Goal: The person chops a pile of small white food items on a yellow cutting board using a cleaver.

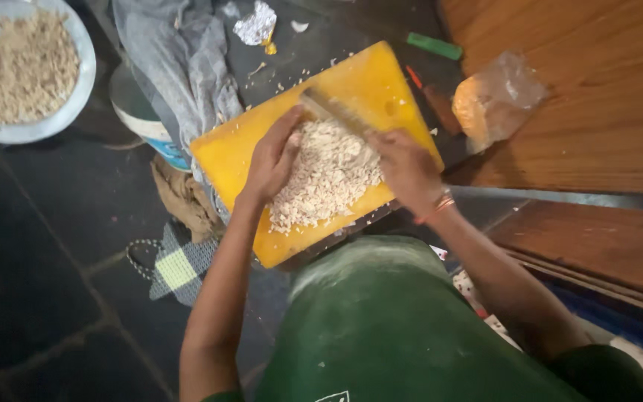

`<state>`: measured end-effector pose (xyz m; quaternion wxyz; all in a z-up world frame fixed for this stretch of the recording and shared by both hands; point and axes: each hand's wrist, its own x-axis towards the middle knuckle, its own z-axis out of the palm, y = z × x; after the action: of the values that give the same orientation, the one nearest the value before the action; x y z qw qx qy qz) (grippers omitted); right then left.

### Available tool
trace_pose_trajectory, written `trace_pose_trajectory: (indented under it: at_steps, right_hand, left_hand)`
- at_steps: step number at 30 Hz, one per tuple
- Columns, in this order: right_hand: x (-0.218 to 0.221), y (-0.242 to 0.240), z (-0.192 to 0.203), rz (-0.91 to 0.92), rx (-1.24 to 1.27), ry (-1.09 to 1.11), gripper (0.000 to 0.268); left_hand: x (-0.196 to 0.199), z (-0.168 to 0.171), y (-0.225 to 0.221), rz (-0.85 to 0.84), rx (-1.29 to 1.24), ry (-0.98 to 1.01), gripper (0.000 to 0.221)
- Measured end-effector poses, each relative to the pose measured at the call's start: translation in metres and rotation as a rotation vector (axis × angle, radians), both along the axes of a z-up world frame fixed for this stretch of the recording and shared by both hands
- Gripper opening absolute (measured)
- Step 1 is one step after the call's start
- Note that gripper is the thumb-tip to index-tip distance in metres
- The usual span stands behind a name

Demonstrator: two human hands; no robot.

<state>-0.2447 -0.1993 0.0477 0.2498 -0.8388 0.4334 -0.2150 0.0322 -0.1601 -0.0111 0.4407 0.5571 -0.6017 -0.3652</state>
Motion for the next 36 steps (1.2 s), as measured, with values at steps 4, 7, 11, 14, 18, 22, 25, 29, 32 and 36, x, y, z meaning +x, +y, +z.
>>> trace_pose_trajectory:
  at_steps: [4,7,11,14,18,22,25,29,32,36]
  right_hand:
    - [-0.009,-0.011,0.017,0.077,-0.022,-0.018,0.038]
    - [-0.04,-0.033,0.037,0.053,-0.035,-0.062,0.038]
    - [-0.058,-0.054,0.034,-0.07,-0.007,-0.023,0.047]
    - [-0.053,-0.049,0.022,0.006,-0.278,0.104,0.046]
    - [-0.019,-0.029,0.01,0.174,0.026,-0.085,0.047]
    - [-0.028,-0.046,0.01,0.251,0.15,-0.064,0.042]
    - [-0.062,-0.068,0.019,0.195,0.1,-0.099,0.047]
    - [-0.086,-0.073,0.022,0.056,-0.005,0.009,0.049]
    - [-0.077,-0.05,0.017,0.121,0.057,-0.004,0.053]
    - [-0.031,-0.018,0.01,0.252,0.087,-0.024,0.05]
  left_hand:
    - [0.001,0.001,0.017,0.162,-0.076,-0.146,0.054]
    - [0.002,-0.001,0.048,0.314,-0.041,-0.359,0.049]
    - [-0.011,-0.017,0.082,0.437,0.069,-0.587,0.066]
    - [-0.04,-0.034,0.074,0.492,0.058,-0.521,0.071]
    - [-0.057,-0.031,0.047,0.516,0.078,-0.309,0.067]
    - [-0.043,-0.014,0.075,0.493,0.178,-0.045,0.07]
    - [-0.043,-0.008,0.106,0.636,0.264,-0.467,0.069]
    - [-0.078,-0.018,0.113,0.752,0.284,-0.52,0.083]
    - [-0.117,-0.031,0.087,0.911,0.176,-0.434,0.089]
    - [-0.14,-0.041,0.045,1.124,0.087,-0.201,0.086]
